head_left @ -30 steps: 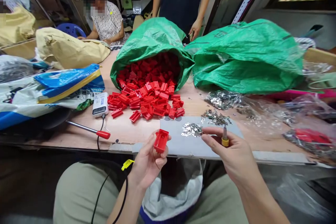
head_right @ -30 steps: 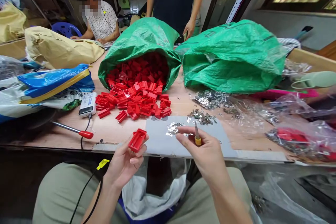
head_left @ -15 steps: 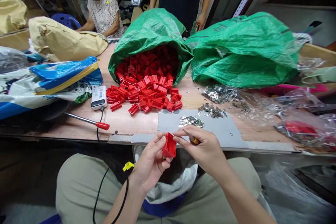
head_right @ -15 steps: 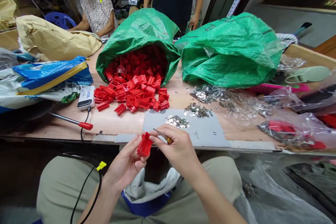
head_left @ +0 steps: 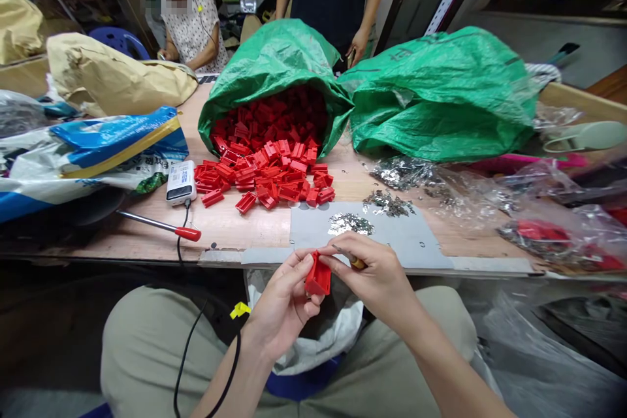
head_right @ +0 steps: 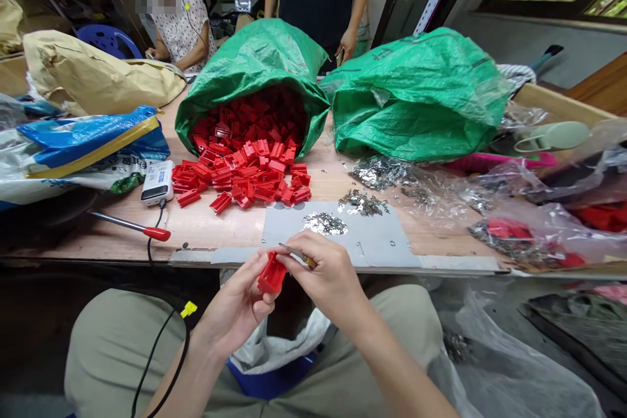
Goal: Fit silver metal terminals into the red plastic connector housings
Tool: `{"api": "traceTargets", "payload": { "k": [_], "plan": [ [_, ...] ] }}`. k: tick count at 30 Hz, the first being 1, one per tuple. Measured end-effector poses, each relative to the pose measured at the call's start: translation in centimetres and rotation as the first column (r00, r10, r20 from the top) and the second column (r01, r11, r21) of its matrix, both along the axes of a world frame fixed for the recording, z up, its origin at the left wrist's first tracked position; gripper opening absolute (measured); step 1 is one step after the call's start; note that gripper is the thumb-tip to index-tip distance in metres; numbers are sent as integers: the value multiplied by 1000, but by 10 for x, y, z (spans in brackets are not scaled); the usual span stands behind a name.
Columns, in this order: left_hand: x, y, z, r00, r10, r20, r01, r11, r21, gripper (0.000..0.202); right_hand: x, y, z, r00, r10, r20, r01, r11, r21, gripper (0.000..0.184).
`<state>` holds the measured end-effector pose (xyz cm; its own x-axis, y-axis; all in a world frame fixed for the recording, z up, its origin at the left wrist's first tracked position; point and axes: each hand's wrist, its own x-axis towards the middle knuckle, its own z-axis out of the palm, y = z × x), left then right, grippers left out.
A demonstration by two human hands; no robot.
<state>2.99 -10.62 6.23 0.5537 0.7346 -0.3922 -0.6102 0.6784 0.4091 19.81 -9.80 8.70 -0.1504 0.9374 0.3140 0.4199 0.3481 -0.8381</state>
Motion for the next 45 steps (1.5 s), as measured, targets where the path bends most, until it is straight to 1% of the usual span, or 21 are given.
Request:
{"api": "traceTargets", "payload": {
  "k": [2,3,4,6,8,9,12,14,15,17,19,20,21,23,28,34,39,41,42,43,45],
  "plan": [
    [1,0,0,1000,-3,-21,3,1000,11,24,3,2,-1,999,-25,-33,20,986,-163,16],
    [2,0,0,999,-4,-32,5,1000,15,24,5,4,-1,996,-36,-79,13,963,-271,23],
    [2,1,0,999,-4,-43,5,1000,18,24,6,5,-2,988,-41,-149,-20,922,-387,31],
    [1,2,0,998,0,-68,2,1000,21,25,9,7,-4,945,-43,-325,-160,804,-572,41],
    [0,4,-1,996,8,-88,-7,1000,18,27,11,8,-6,883,-55,-466,-306,685,-662,46],
    [0,5,-1,996,11,-93,-10,1000,16,27,12,8,-8,858,-64,-510,-356,642,-679,46],
    [-2,6,-3,996,11,-92,-9,1000,19,29,13,8,-13,821,-91,-564,-412,588,-696,45],
    [-2,6,-4,996,8,-87,-7,1000,17,29,12,8,-15,838,-93,-537,-384,598,-704,43],
    [-2,6,-5,996,10,-85,-9,1000,11,29,12,8,-15,863,-96,-495,-336,623,-707,43],
    [-2,7,-5,996,14,-85,-14,1000,-5,28,10,8,-15,921,-107,-374,-187,720,-669,40],
    [-1,7,-6,996,21,-89,-22,1000,-18,26,8,7,-12,966,-118,-230,-29,833,-552,34],
    [-1,8,-6,996,25,-89,-27,999,-23,25,8,6,-10,980,-117,-162,23,874,-486,30],
    [-1,8,-6,996,29,-89,-31,999,-27,24,7,6,-9,989,-107,-104,51,900,-434,27],
    [-1,8,-6,996,32,-85,-35,999,-30,23,6,5,-5,996,-89,-20,75,919,-387,24],
    [-1,7,-7,995,35,-97,-37,999,-13,25,3,8,3,994,-89,63,107,910,-400,20],
    [1,9,-5,990,57,-126,-59,998,-8,22,-3,12,6,962,-125,244,208,912,-353,18],
    [1,11,-3,990,58,-132,-62,998,-32,20,-6,14,2,980,-98,173,150,935,-321,19],
    [1,11,-3,991,63,-120,-69,997,-43,19,-4,17,-1,994,-82,72,102,934,-342,14],
    [1,12,-3,992,65,-109,-71,996,-49,18,-3,19,-2,998,-62,-10,53,915,-400,17],
    [1,12,-4,993,65,-94,-71,996,-57,18,0,21,-3,993,-38,-109,-21,870,-492,24],
    [-1,13,-4,997,60,-53,-64,995,-77,17,6,24,-6,946,-21,-324,-217,704,-677,38]
  ]
}}
